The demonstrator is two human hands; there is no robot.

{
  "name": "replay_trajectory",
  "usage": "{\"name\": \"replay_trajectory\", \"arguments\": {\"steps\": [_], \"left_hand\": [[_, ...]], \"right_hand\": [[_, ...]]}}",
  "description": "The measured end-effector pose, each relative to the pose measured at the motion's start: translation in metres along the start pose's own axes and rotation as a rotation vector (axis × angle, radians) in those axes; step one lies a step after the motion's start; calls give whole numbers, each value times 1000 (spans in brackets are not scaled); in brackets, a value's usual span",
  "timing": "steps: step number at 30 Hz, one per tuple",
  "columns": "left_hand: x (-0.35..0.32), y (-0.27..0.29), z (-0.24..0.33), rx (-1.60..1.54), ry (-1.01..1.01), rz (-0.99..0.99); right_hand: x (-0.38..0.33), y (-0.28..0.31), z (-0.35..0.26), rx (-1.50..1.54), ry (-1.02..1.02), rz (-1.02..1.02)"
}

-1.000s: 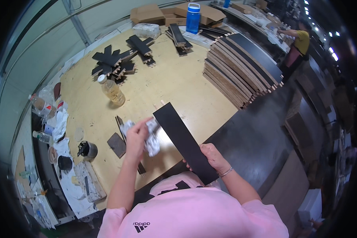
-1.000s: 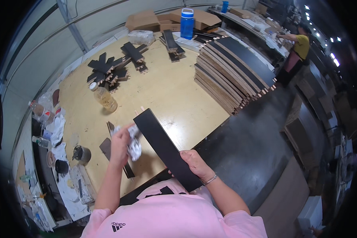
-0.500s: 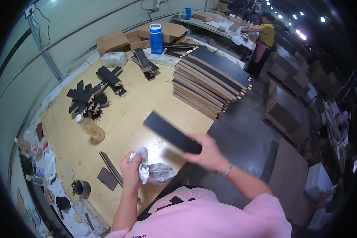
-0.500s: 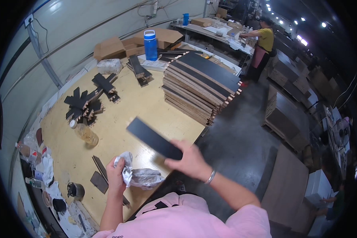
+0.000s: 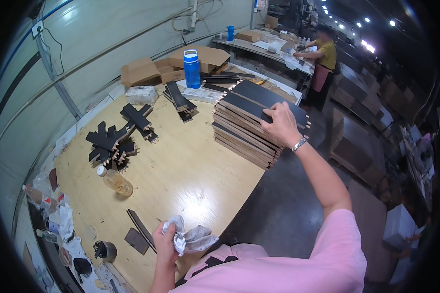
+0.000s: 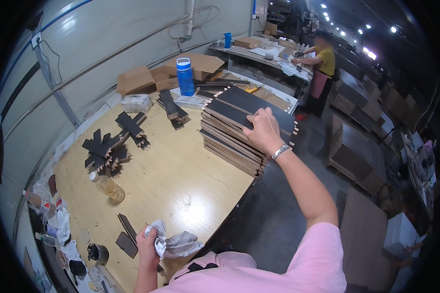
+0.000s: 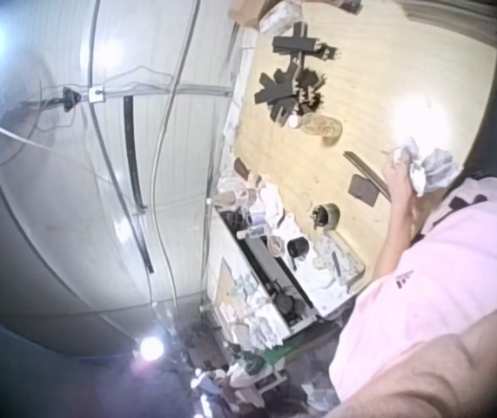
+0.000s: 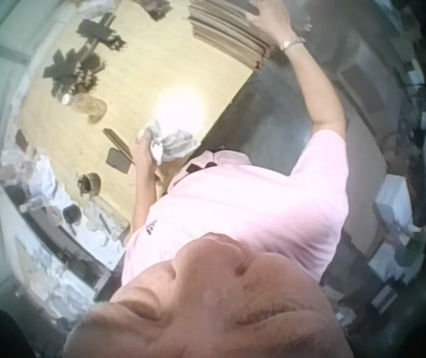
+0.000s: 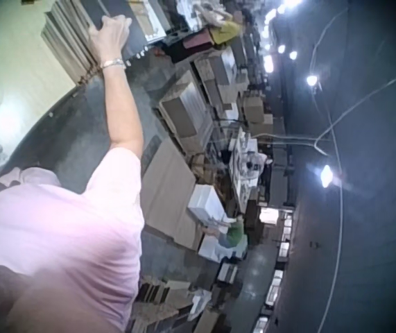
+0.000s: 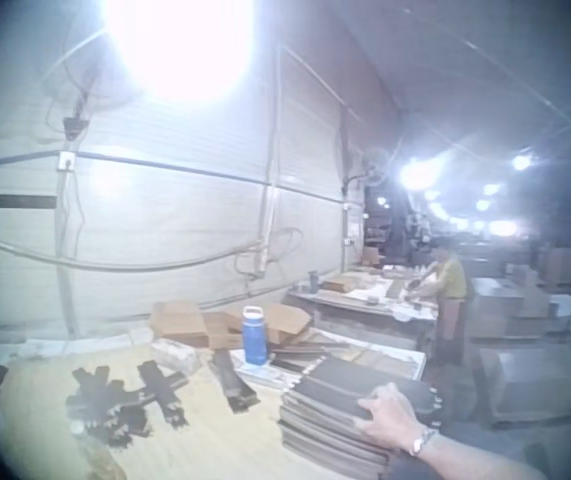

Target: The person cleans dark wooden planks by hand using a white cloth, then applies a dark liquid from a small container to the ends of the planks using a small applicator tool.

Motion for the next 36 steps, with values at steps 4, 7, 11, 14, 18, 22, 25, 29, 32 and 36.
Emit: {"name": "replay_trajectory", "arguments": {"steps": [4, 7, 11, 14, 18, 22, 25, 29, 32, 36], "left_hand": [[-6, -3, 2, -15, 17, 7], [-19, 1, 17, -15, -17, 67], [-53, 13, 77, 1, -248, 108], [-87, 50, 118, 73, -483, 264], [-168, 125, 124, -2, -682, 366], [-241, 161, 128, -116, -756, 850], [-250, 175, 120, -38, -719, 804], [-205, 161, 127, 92, -664, 701], [-160, 159, 109, 146, -548, 622], [-97, 143, 79, -9, -384, 478]], "right_hand": [[3, 6, -9, -78, 74, 129], [12, -2, -33, -154, 106, 135], [-3, -42, -106, 199, 168, 140], [-53, -138, -185, 693, 127, -263], [-173, -220, -328, 851, 273, -865], [-242, -225, -401, 783, 301, -1067], [-262, -229, -421, 683, 303, -988], [-273, -279, -392, 1228, -55, -997], [-267, -223, -364, 1714, -771, -1215], [-288, -236, -337, 1510, -698, -1170]]}}
Point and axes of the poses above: each hand's wrist, its own x-axis towards the middle knuckle, its own y-axis out of the back of the hand, z = x × y, the point moved 8 cm from there along x, towards the middle knuckle, and after that the axes turned 6 degrees about y, right-handed, at the moved point
